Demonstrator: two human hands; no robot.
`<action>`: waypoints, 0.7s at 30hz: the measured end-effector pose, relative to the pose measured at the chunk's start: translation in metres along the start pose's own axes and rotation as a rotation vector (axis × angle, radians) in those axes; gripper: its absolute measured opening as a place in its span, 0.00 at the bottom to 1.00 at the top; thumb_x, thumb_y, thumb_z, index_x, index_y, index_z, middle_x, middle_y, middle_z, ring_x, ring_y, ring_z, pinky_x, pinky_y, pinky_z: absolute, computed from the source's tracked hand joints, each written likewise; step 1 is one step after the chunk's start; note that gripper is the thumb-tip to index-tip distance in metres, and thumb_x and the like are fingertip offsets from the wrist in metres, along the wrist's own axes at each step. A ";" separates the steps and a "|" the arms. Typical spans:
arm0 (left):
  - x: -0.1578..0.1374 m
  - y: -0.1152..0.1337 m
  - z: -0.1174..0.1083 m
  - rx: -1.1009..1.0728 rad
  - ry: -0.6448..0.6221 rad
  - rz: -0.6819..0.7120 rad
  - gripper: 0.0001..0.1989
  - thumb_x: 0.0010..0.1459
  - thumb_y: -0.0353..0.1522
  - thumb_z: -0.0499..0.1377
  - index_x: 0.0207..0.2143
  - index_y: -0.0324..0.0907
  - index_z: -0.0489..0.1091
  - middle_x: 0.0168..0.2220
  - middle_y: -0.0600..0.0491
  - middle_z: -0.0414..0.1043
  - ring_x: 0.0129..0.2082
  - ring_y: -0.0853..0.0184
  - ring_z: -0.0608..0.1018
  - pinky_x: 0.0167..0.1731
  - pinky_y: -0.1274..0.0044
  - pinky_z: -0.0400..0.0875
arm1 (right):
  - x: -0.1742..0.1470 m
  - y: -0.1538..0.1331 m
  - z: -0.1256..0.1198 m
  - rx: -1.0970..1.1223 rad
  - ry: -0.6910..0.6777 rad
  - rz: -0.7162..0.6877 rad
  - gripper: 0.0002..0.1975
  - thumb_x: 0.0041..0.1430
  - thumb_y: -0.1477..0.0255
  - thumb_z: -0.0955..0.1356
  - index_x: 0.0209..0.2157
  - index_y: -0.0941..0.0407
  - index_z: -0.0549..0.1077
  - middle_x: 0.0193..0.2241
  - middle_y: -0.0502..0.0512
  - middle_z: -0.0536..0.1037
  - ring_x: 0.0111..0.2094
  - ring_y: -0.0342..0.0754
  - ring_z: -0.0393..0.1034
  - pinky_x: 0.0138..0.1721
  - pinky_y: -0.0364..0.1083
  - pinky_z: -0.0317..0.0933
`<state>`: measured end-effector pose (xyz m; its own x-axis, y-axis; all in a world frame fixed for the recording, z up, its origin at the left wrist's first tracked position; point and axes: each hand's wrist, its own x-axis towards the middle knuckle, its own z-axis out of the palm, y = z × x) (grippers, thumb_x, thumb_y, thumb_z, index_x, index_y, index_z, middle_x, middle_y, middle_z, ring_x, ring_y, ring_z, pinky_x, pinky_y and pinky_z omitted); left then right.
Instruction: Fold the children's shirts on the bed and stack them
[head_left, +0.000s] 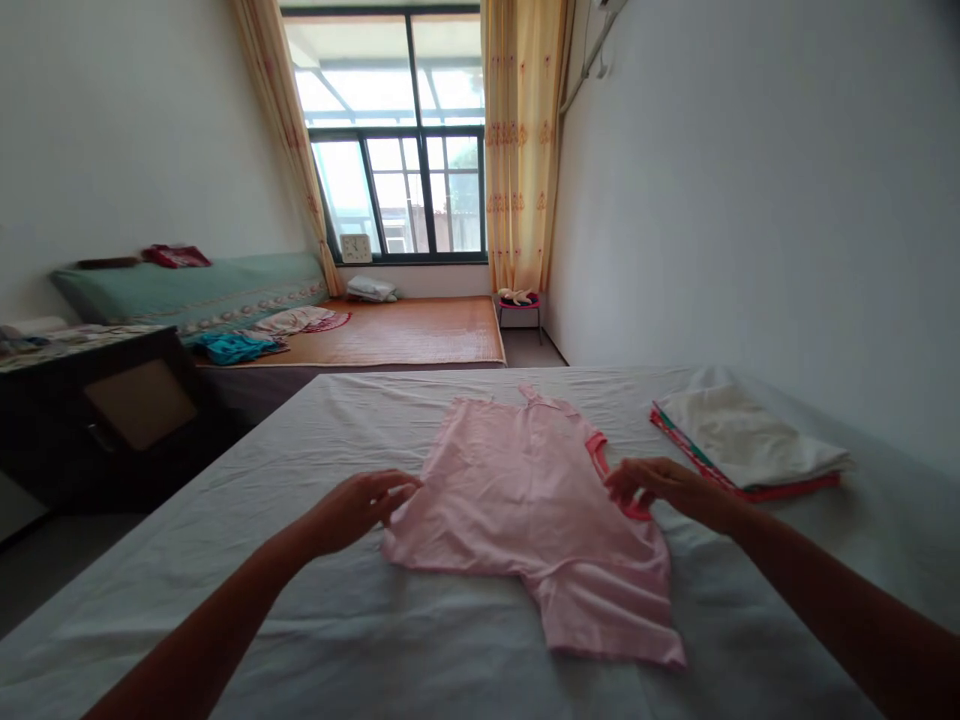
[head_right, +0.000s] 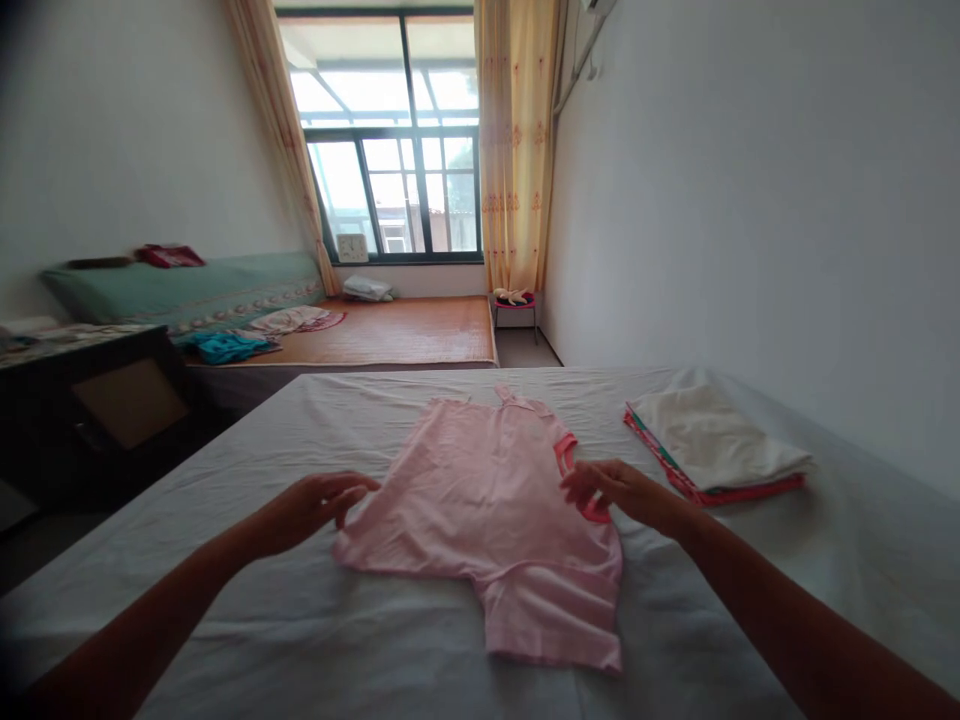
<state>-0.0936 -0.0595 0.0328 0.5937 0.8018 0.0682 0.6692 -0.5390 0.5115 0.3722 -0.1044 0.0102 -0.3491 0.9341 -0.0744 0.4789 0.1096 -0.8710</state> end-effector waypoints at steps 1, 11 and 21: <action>0.013 -0.003 0.000 0.020 0.030 0.027 0.19 0.62 0.43 0.48 0.46 0.48 0.73 0.45 0.51 0.75 0.40 0.64 0.77 0.43 0.76 0.69 | 0.012 0.003 -0.004 -0.059 0.089 0.000 0.26 0.62 0.53 0.57 0.41 0.57 0.76 0.36 0.59 0.79 0.35 0.50 0.73 0.35 0.48 0.66; 0.128 -0.073 0.059 0.304 0.169 -0.083 0.21 0.63 0.41 0.47 0.56 0.48 0.65 0.61 0.47 0.59 0.61 0.56 0.61 0.58 0.62 0.56 | 0.136 0.046 -0.010 -0.651 0.570 0.204 0.22 0.52 0.71 0.67 0.51 0.53 0.70 0.44 0.56 0.78 0.43 0.51 0.74 0.44 0.46 0.64; 0.129 -0.096 0.065 0.285 0.162 -0.010 0.21 0.64 0.42 0.45 0.57 0.53 0.64 0.61 0.51 0.59 0.62 0.55 0.58 0.58 0.60 0.55 | 0.121 0.070 -0.044 -0.794 0.728 0.372 0.18 0.53 0.76 0.63 0.45 0.53 0.75 0.44 0.58 0.77 0.48 0.54 0.68 0.50 0.50 0.57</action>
<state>-0.0524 0.0786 -0.0632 0.5230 0.8257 0.2114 0.7863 -0.5631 0.2542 0.3993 0.0309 -0.0385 0.3474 0.9005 0.2616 0.9199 -0.2732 -0.2814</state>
